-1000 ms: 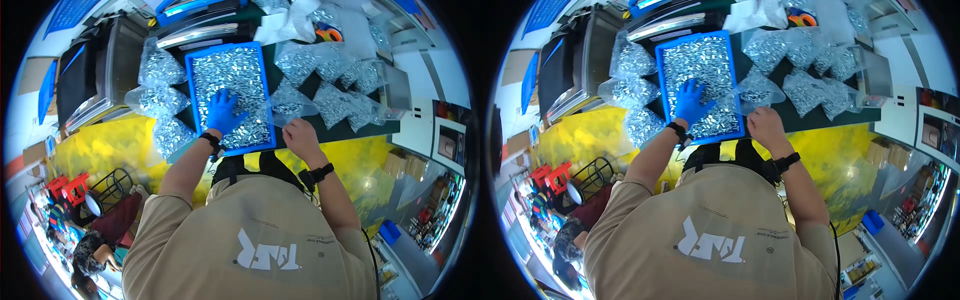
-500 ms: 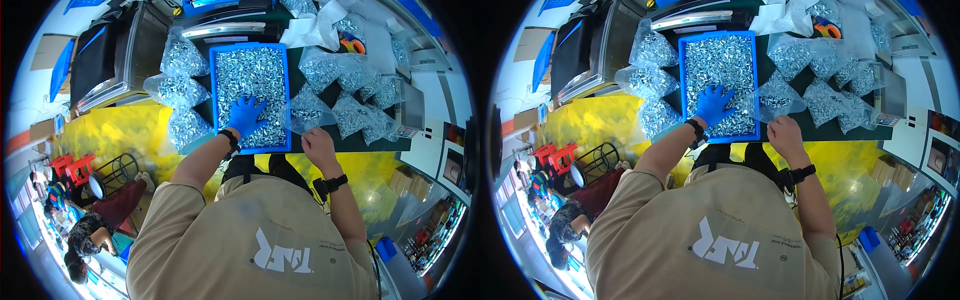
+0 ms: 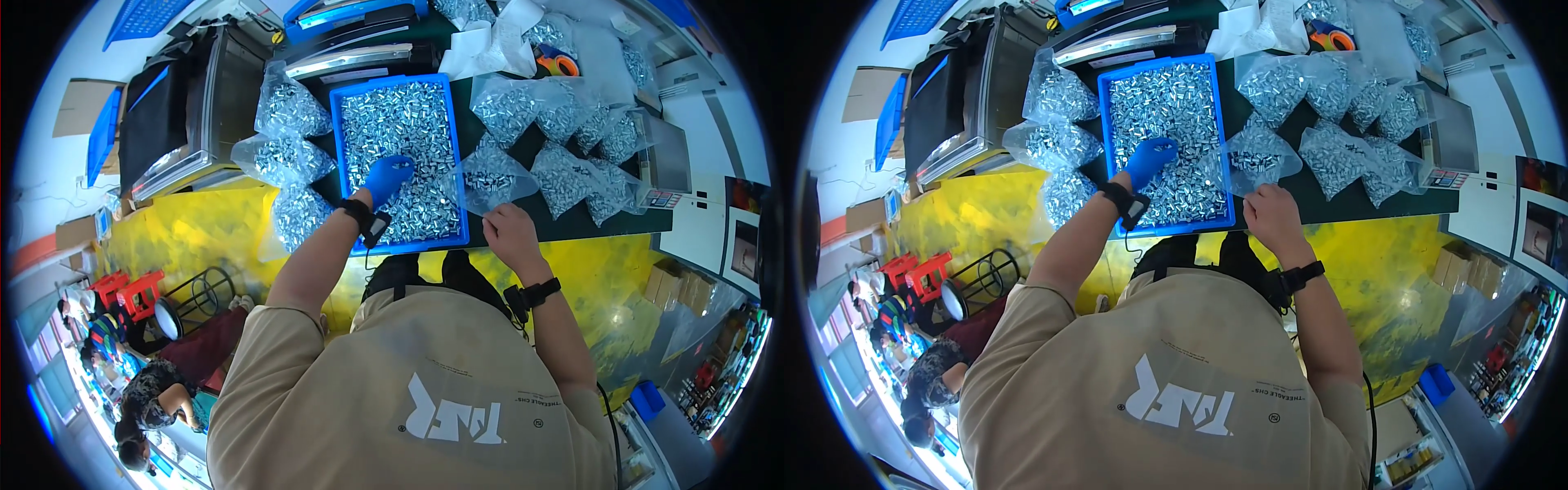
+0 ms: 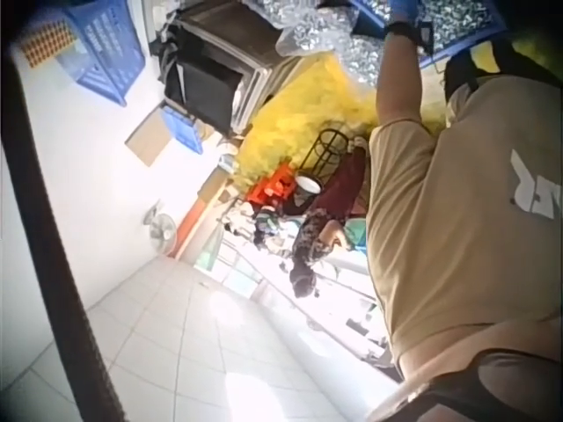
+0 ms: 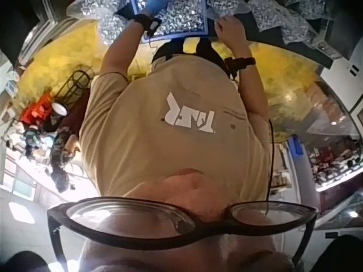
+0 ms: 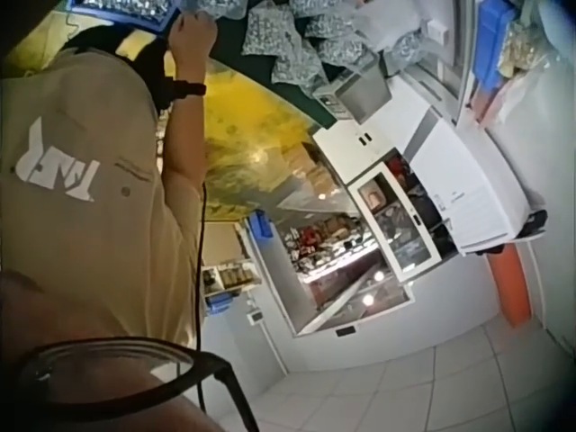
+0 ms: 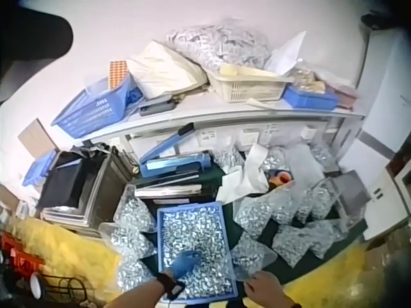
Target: The person picks up a bag of metal fasteners from a scale and places it on the table, then fills a new plastic bag with fasteners from a blue tray and weighs it.
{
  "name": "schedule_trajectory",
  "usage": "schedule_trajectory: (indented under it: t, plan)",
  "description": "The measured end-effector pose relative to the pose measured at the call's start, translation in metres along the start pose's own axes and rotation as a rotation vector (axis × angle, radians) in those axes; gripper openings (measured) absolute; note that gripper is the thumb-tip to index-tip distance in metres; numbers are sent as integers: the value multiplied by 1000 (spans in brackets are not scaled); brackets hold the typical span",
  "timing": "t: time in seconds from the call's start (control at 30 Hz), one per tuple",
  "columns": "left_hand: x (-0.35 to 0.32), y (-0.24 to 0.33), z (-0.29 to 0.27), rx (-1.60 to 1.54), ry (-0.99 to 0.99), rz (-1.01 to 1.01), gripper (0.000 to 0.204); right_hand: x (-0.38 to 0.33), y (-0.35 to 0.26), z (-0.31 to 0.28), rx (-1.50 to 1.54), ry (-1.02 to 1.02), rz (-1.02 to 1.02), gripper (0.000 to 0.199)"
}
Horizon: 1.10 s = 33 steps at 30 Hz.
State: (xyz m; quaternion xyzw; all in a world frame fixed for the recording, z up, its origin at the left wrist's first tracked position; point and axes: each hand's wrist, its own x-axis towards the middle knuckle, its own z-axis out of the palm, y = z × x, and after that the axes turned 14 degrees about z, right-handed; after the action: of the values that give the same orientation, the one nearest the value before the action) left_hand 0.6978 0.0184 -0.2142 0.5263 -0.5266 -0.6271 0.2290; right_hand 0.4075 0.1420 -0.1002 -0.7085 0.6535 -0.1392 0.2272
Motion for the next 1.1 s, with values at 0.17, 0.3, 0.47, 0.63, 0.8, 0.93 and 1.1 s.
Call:
schedule_trajectory:
  t: [0.17,0.3,0.47,0.63,0.8,0.93,1.1]
  plan:
    - [-23,33,-10,-377,57,-114,28,0,1,4,18,15,6,10]
    - [-39,47,-9,-600,-108,-148,24,0,1,9,48,66,-3,9]
    - [-55,103,55,-692,-304,-154,21,-2,3,8,24,77,-7,9]
    - [43,8,125,-504,-337,337,27,4,-8,4,-67,27,-107,9]
    - [26,54,131,366,-386,1079,29,-9,10,5,-10,65,1,8]
    - [-17,91,89,-238,-44,234,23,-7,6,6,15,66,12,8]
    - [21,32,-16,864,351,607,38,-6,0,4,15,59,14,8]
